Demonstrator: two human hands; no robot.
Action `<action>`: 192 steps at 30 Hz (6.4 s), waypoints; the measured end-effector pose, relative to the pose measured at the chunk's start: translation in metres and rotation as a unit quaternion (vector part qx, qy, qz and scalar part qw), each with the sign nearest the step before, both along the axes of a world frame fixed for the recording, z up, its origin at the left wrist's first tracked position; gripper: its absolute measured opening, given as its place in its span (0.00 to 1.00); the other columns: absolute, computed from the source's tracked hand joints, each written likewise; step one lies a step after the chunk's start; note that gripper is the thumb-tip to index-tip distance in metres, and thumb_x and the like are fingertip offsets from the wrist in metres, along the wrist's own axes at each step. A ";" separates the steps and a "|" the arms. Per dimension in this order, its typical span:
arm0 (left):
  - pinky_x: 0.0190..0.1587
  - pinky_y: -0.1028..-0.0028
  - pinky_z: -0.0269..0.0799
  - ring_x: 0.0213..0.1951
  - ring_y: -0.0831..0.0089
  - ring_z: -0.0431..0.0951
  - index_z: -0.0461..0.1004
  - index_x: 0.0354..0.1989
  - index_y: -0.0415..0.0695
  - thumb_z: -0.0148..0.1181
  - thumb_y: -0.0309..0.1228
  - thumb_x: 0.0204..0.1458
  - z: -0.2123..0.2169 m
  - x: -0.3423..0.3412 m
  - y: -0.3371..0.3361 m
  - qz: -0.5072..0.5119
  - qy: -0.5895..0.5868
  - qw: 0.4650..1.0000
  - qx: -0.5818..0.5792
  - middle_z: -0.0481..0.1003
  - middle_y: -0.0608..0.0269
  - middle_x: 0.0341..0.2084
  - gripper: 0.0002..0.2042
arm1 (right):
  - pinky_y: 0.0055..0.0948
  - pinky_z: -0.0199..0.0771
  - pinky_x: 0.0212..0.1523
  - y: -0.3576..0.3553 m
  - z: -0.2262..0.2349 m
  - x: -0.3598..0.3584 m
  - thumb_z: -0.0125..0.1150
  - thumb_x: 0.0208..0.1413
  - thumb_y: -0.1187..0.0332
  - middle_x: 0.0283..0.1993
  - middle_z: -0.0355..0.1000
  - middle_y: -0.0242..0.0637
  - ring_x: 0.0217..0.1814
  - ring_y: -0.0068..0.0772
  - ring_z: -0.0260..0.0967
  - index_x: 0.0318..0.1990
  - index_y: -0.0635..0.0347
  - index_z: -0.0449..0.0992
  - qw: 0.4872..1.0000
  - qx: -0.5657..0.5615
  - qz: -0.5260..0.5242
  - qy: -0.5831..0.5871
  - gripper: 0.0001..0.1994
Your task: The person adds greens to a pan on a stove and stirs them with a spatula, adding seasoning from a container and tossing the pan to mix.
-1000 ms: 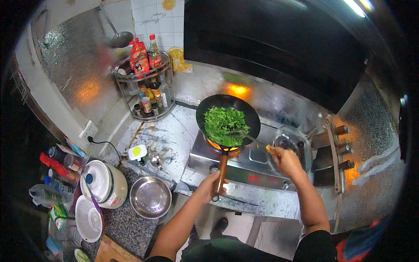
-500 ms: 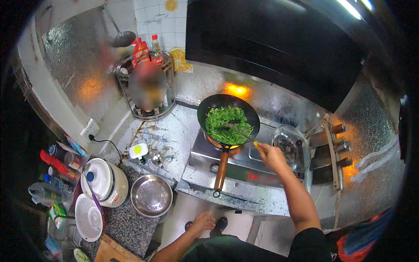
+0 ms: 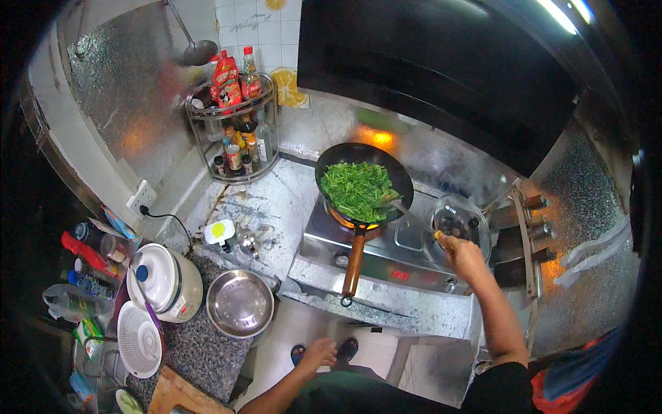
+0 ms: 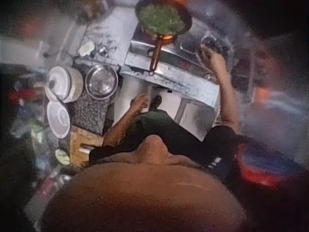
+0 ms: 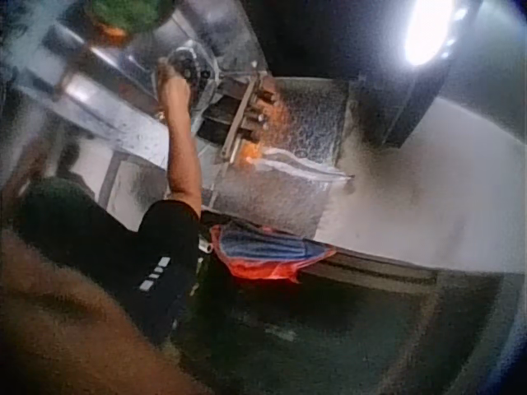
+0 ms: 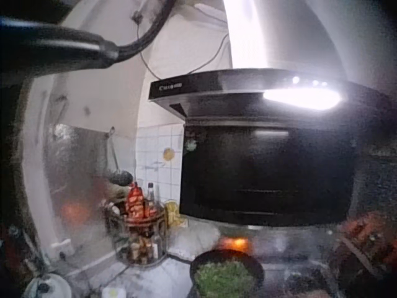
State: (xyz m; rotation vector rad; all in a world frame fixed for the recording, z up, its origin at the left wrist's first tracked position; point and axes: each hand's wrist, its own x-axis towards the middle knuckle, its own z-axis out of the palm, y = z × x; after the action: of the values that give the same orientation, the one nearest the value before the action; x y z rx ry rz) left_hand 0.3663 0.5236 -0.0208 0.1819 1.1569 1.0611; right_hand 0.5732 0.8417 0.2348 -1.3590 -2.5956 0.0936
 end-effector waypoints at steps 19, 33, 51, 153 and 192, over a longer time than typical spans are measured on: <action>0.30 0.74 0.73 0.28 0.72 0.74 0.62 0.49 0.40 0.56 0.39 0.52 -0.011 -0.010 -0.012 0.040 0.019 0.999 -0.028 0.71 0.59 0.32 0.21 | 0.47 0.71 0.31 0.076 -0.052 -0.088 0.47 0.52 0.67 0.28 0.73 0.47 0.31 0.48 0.72 0.51 0.40 0.70 0.994 0.067 -0.021 -0.080 0.17; 0.27 0.78 0.71 0.26 0.76 0.73 0.63 0.48 0.39 0.58 0.41 0.51 -0.033 -0.009 -0.038 0.037 0.040 0.998 -0.027 0.71 0.60 0.29 0.22 | 0.33 0.69 0.41 -0.044 -0.043 -0.034 0.58 0.50 0.71 0.42 0.71 0.49 0.40 0.42 0.71 0.56 0.57 0.63 0.980 -0.084 -0.099 0.152 0.24; 0.22 0.73 0.67 0.20 0.73 0.71 0.69 0.29 0.38 0.58 0.40 0.49 -0.068 0.012 -0.013 -0.075 0.325 0.942 0.042 0.71 0.61 0.19 0.15 | 0.30 0.67 0.26 -0.353 -0.232 0.083 0.59 0.48 0.67 0.24 0.71 0.39 0.24 0.34 0.68 0.29 0.60 0.72 0.901 -0.375 -0.173 0.129 0.06; 0.35 0.77 0.68 0.29 0.77 0.72 0.71 0.33 0.37 0.57 0.30 0.51 0.028 0.363 -0.149 -0.525 0.286 0.779 0.189 0.74 0.61 0.25 0.07 | 0.20 0.58 0.11 -0.525 -0.265 0.482 0.54 0.55 0.66 0.30 0.69 0.34 0.17 0.21 0.63 0.47 0.59 0.62 0.325 0.129 -0.592 0.726 0.14; 0.52 0.63 0.66 0.50 0.63 0.70 0.60 0.52 0.37 0.49 0.34 0.56 0.158 0.432 -0.122 -0.255 -0.097 0.941 0.199 0.68 0.54 0.48 0.19 | 0.31 0.66 0.48 -0.530 -0.158 0.333 0.54 0.55 0.70 0.53 0.63 0.38 0.49 0.29 0.64 0.57 0.62 0.59 0.373 -0.244 -0.372 0.814 0.22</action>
State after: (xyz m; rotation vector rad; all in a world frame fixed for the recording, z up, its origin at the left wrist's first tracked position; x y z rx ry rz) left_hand 0.7983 0.4011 0.1371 0.6460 0.6517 0.8112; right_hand 0.9059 0.3113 0.0767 -1.1311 -0.1453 1.2762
